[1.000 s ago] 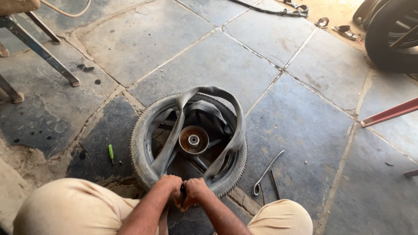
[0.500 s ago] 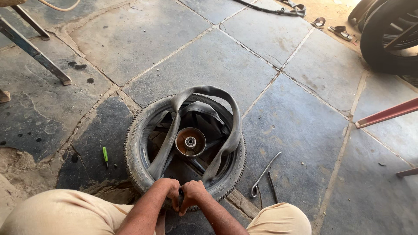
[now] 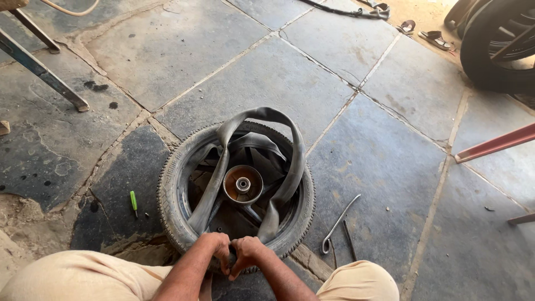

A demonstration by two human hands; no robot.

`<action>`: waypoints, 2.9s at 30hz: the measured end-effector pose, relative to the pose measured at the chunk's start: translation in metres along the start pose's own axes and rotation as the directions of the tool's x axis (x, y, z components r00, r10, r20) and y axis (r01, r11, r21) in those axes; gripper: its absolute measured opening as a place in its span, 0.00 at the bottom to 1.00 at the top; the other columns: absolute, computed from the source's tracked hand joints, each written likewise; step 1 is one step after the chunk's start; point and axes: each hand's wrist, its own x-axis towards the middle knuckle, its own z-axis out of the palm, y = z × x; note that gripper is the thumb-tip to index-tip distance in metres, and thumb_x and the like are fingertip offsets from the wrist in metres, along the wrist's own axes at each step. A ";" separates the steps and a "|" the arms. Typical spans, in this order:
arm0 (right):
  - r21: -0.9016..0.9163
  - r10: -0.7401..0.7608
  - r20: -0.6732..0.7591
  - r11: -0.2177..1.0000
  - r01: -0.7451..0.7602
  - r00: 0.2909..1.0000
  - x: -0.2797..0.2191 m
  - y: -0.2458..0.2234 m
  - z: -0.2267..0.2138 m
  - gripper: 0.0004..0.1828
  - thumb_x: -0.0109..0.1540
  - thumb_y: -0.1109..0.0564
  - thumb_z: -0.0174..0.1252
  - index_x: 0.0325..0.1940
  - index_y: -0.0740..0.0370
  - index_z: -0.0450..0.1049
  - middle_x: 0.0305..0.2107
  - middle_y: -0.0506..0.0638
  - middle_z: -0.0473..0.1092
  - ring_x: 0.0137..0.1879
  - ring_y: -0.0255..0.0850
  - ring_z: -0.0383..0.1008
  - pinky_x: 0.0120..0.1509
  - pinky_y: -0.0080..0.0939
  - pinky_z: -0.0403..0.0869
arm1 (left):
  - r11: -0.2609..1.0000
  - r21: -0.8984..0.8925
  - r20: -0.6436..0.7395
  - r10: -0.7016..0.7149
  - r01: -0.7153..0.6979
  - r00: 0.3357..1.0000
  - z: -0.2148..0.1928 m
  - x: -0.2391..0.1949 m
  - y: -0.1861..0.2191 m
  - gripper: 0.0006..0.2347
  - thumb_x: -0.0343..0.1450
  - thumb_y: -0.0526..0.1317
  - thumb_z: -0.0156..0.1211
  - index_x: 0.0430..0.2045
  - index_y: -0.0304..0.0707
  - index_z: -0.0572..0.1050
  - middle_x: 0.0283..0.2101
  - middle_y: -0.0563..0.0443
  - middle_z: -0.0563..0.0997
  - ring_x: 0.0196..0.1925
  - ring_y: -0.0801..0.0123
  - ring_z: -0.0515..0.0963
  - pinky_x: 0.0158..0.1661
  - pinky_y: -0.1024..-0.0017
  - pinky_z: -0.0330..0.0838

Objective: The person removes the inner tube from a motorcycle tire by hand, pulling it out from between the tire and the rim. They then use a metal bar to pry the tire bead away from the rim to fully separate the components.

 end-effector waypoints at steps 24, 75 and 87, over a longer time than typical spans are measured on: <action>-0.300 0.065 -0.294 0.941 -0.156 0.953 -0.039 0.041 -0.048 0.13 0.68 0.44 0.56 0.44 0.52 0.79 0.40 0.46 0.77 0.53 0.41 0.72 0.67 0.53 0.62 | 0.992 0.042 -0.150 -0.109 0.117 0.983 0.009 -0.060 0.032 0.35 0.54 0.54 0.79 0.58 0.50 0.77 0.55 0.48 0.83 0.62 0.57 0.78 0.64 0.58 0.61; -0.234 0.222 -0.161 0.938 -0.256 0.962 -0.042 0.037 -0.068 0.30 0.61 0.29 0.59 0.63 0.42 0.74 0.60 0.49 0.69 0.75 0.47 0.57 0.73 0.87 0.30 | 0.941 0.338 -0.821 0.284 0.020 0.495 0.094 -0.005 0.138 0.29 0.64 0.42 0.55 0.60 0.26 0.62 0.61 0.30 0.69 0.64 0.43 0.67 0.58 0.50 0.62; -0.298 0.056 -0.401 0.936 -0.188 0.914 -0.037 0.040 -0.068 0.22 0.59 0.31 0.63 0.39 0.48 0.82 0.36 0.43 0.78 0.53 0.39 0.72 0.66 0.52 0.59 | 0.989 0.101 -0.647 0.147 -0.107 0.748 0.059 -0.011 0.135 0.28 0.65 0.40 0.67 0.59 0.33 0.64 0.58 0.35 0.71 0.61 0.49 0.69 0.58 0.54 0.63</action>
